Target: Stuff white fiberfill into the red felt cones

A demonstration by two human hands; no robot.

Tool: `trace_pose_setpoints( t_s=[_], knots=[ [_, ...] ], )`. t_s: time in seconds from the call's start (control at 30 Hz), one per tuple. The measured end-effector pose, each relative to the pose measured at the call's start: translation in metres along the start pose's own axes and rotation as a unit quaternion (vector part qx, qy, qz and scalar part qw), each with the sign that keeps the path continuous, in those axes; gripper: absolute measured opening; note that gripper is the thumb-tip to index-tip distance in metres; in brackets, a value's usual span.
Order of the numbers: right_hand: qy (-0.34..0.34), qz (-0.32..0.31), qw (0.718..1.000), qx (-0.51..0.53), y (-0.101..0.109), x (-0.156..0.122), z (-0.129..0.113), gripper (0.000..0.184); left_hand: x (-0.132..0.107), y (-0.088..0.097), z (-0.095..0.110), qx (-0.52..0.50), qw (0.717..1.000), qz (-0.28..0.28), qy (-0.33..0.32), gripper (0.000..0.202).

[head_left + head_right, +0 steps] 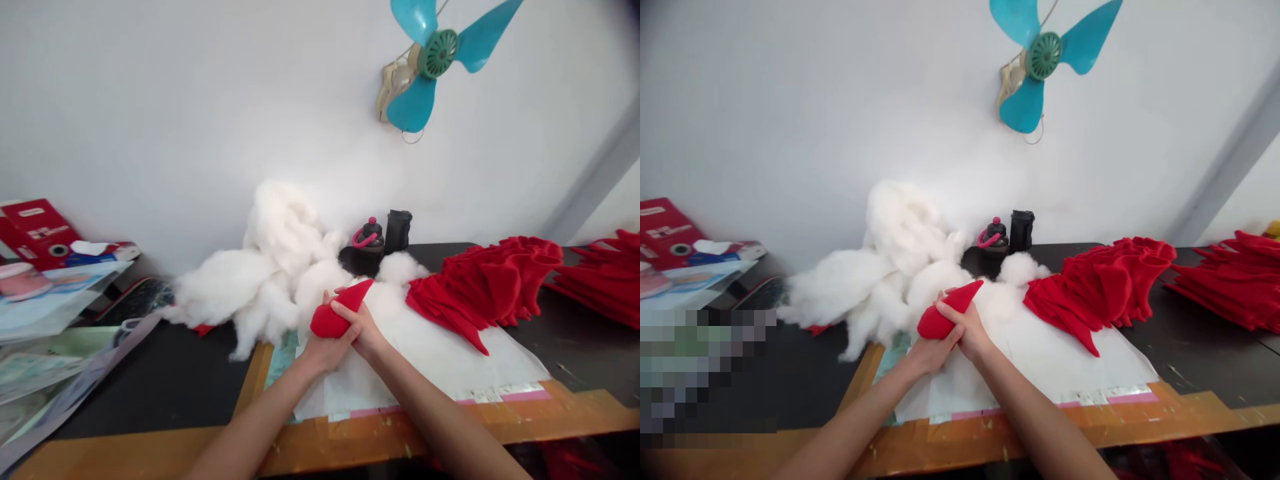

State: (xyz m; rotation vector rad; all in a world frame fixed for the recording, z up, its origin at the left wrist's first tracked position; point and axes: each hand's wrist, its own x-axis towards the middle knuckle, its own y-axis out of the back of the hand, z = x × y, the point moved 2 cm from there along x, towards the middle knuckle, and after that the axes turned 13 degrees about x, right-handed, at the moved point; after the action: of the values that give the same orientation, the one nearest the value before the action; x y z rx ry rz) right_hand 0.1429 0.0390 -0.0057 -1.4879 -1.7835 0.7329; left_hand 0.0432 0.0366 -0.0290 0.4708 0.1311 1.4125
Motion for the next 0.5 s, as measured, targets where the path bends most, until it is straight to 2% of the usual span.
trace_pose_setpoints(
  t_s=[0.1,0.2,0.27,0.37,0.5],
  knots=[
    [0.005,-0.032,0.999,-0.003,-0.001,0.000,-0.006,0.039,0.006,-0.001,0.007,-0.114,0.992,-0.046,0.037,0.071],
    [0.021,-0.056,0.997,-0.042,-0.002,-0.001,-0.013,0.061,0.012,0.000,0.020,-0.258,0.961,-0.086,0.056,0.068],
    [0.037,-0.049,0.994,-0.088,-0.001,-0.001,-0.013,0.069,0.014,0.000,0.023,-0.295,0.949,-0.094,0.064,0.069],
    [0.049,-0.028,0.990,-0.131,0.000,0.000,-0.007,0.051,0.012,0.001,0.018,-0.260,0.960,-0.102,0.030,0.071],
    [0.053,0.012,0.991,-0.119,0.005,0.003,0.002,0.026,0.006,0.002,0.004,-0.041,0.994,-0.081,-0.068,0.055]
  ],
)
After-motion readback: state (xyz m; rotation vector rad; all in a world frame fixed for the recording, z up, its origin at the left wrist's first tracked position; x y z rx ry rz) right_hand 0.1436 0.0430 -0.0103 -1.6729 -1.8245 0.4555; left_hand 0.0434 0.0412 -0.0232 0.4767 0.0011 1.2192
